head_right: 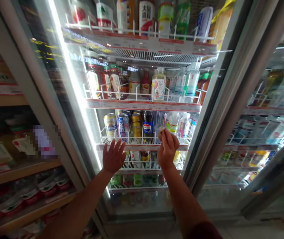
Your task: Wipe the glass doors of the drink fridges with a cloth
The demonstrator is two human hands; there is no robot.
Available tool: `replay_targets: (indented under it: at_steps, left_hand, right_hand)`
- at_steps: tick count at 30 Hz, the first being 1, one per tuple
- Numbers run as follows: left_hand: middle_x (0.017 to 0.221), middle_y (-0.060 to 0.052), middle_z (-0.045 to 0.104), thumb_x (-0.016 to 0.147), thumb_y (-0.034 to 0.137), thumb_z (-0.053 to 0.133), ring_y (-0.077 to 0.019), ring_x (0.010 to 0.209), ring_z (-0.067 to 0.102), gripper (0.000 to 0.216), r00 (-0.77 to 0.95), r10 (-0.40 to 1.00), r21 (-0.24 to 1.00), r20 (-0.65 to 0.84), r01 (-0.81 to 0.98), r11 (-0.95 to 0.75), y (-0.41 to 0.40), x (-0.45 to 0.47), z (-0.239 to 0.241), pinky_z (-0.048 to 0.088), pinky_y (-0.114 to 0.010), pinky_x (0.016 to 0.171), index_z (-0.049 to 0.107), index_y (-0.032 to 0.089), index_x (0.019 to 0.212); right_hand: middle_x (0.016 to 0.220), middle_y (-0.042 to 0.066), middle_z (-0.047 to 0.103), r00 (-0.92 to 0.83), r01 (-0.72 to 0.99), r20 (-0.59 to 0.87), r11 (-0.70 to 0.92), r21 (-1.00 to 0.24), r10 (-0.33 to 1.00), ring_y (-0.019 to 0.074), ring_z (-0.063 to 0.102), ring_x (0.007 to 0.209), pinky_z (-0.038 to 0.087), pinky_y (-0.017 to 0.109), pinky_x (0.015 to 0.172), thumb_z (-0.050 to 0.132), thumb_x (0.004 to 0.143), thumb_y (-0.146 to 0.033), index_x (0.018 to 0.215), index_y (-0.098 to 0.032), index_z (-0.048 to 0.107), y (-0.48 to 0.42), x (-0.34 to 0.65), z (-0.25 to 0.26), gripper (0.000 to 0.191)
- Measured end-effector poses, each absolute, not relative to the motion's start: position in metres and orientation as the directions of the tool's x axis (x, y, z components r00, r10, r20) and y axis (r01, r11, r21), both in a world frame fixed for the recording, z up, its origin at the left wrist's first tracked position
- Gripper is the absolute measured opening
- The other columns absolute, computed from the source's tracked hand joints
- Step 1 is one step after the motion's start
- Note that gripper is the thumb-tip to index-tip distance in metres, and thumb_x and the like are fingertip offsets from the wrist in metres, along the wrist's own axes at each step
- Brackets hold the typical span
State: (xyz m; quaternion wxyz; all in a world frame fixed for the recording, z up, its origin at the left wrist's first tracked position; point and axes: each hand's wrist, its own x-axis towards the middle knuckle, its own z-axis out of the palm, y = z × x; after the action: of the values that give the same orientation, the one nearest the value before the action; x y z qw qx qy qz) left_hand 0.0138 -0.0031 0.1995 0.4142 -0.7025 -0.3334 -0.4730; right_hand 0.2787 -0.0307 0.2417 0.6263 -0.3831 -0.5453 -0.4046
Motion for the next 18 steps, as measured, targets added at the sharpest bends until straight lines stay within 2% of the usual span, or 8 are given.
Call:
replay_targets:
  at_steps: [2, 4, 6, 8, 11, 13, 15, 18]
  left_hand:
    - [0.158, -0.008, 0.047, 0.103, 0.027, 0.048, -0.0207, 0.158, 0.019, 0.067, 0.329, 0.076, -0.268, 0.941, 0.864, -0.427, -0.003, 0.014, 0.2, 0.009, -0.048, 0.132, 0.022, 0.024, 0.165]
    - [0.157, -0.009, 0.047, 0.103, 0.027, 0.049, -0.0214, 0.158, 0.02, 0.067, 0.329, 0.076, -0.268, 0.941, 0.865, -0.425, -0.004, 0.013, 0.199, 0.01, -0.048, 0.132, 0.023, 0.023, 0.165]
    - [0.157, -0.008, 0.048, 0.102, 0.027, 0.049, -0.0209, 0.158, 0.02, 0.068, 0.332, 0.077, -0.27, 0.94, 0.863, -0.427, -0.003, 0.013, 0.199, 0.01, -0.048, 0.133, 0.023, 0.024, 0.165]
    - [0.158, -0.007, 0.048, 0.103, 0.027, 0.049, -0.0201, 0.158, 0.021, 0.067, 0.332, 0.073, -0.271, 0.941, 0.863, -0.426, -0.003, 0.013, 0.199, 0.01, -0.047, 0.133, 0.023, 0.025, 0.165]
    - [0.159, -0.007, 0.045, 0.104, 0.028, 0.046, -0.0199, 0.158, 0.02, 0.066, 0.327, 0.067, -0.271, 0.943, 0.867, -0.417, -0.003, 0.013, 0.199, 0.01, -0.047, 0.133, 0.022, 0.025, 0.165]
    - [0.159, -0.008, 0.045, 0.104, 0.029, 0.046, -0.0199, 0.159, 0.019, 0.066, 0.33, 0.065, -0.275, 0.942, 0.867, -0.416, -0.004, 0.013, 0.2, 0.01, -0.048, 0.133, 0.022, 0.024, 0.165]
    - [0.157, -0.008, 0.048, 0.104, 0.028, 0.047, -0.0195, 0.159, 0.018, 0.066, 0.333, 0.067, -0.276, 0.941, 0.865, -0.419, -0.005, 0.014, 0.201, 0.009, -0.047, 0.133, 0.022, 0.023, 0.165]
    - [0.155, -0.009, 0.051, 0.103, 0.027, 0.047, -0.0193, 0.159, 0.016, 0.067, 0.334, 0.078, -0.271, 0.939, 0.863, -0.427, -0.006, 0.014, 0.202, 0.008, -0.047, 0.132, 0.022, 0.022, 0.165]
  right_hand:
    - [0.132, 0.008, 0.072, -0.056, 0.896, 0.998, 0.44, 0.055, -0.01, 0.0235, 0.059, 0.121, 0.048, 0.041, 0.103, 0.049, 0.102, -0.015, 0.152, -0.027, 0.051, -0.038, 0.261, 0.219, 0.052]
    - [0.126, 0.004, 0.076, -0.294, 0.8, 0.952, 0.566, 0.197, 0.084, 0.02, 0.061, 0.116, 0.046, 0.036, 0.103, 0.047, 0.103, -0.016, 0.151, -0.028, 0.052, -0.047, 0.247, 0.197, 0.05]
    - [0.125, 0.001, 0.077, -0.432, 0.721, 0.891, 0.647, 0.248, 0.14, 0.018, 0.062, 0.116, 0.045, 0.034, 0.103, 0.047, 0.103, -0.016, 0.151, -0.03, 0.053, -0.051, 0.244, 0.193, 0.05]
    - [0.127, 0.002, 0.076, -0.324, 0.766, 0.937, 0.617, 0.18, 0.128, 0.0193, 0.061, 0.119, 0.046, 0.035, 0.104, 0.05, 0.102, -0.015, 0.151, -0.031, 0.053, -0.047, 0.253, 0.211, 0.051]
    - [0.132, 0.006, 0.073, 0.005, 0.869, 1.0, 0.494, 0.01, -0.03, 0.0239, 0.058, 0.124, 0.048, 0.042, 0.104, 0.052, 0.101, -0.012, 0.15, -0.031, 0.054, -0.034, 0.27, 0.253, 0.053]
    - [0.135, 0.008, 0.07, 0.086, 0.891, 0.991, 0.453, -0.031, -0.1, 0.0258, 0.057, 0.126, 0.049, 0.045, 0.104, 0.053, 0.1, -0.012, 0.151, -0.031, 0.053, -0.028, 0.273, 0.263, 0.054]
    - [0.134, 0.008, 0.071, 0.052, 0.89, 0.995, 0.456, -0.007, -0.087, 0.0256, 0.057, 0.124, 0.049, 0.044, 0.103, 0.054, 0.099, -0.011, 0.153, -0.03, 0.051, -0.03, 0.266, 0.249, 0.057]
    - [0.13, 0.004, 0.074, -0.211, 0.816, 0.975, 0.562, 0.133, 0.076, 0.0219, 0.06, 0.12, 0.047, 0.038, 0.103, 0.053, 0.101, -0.013, 0.154, -0.031, 0.048, -0.042, 0.248, 0.205, 0.057]
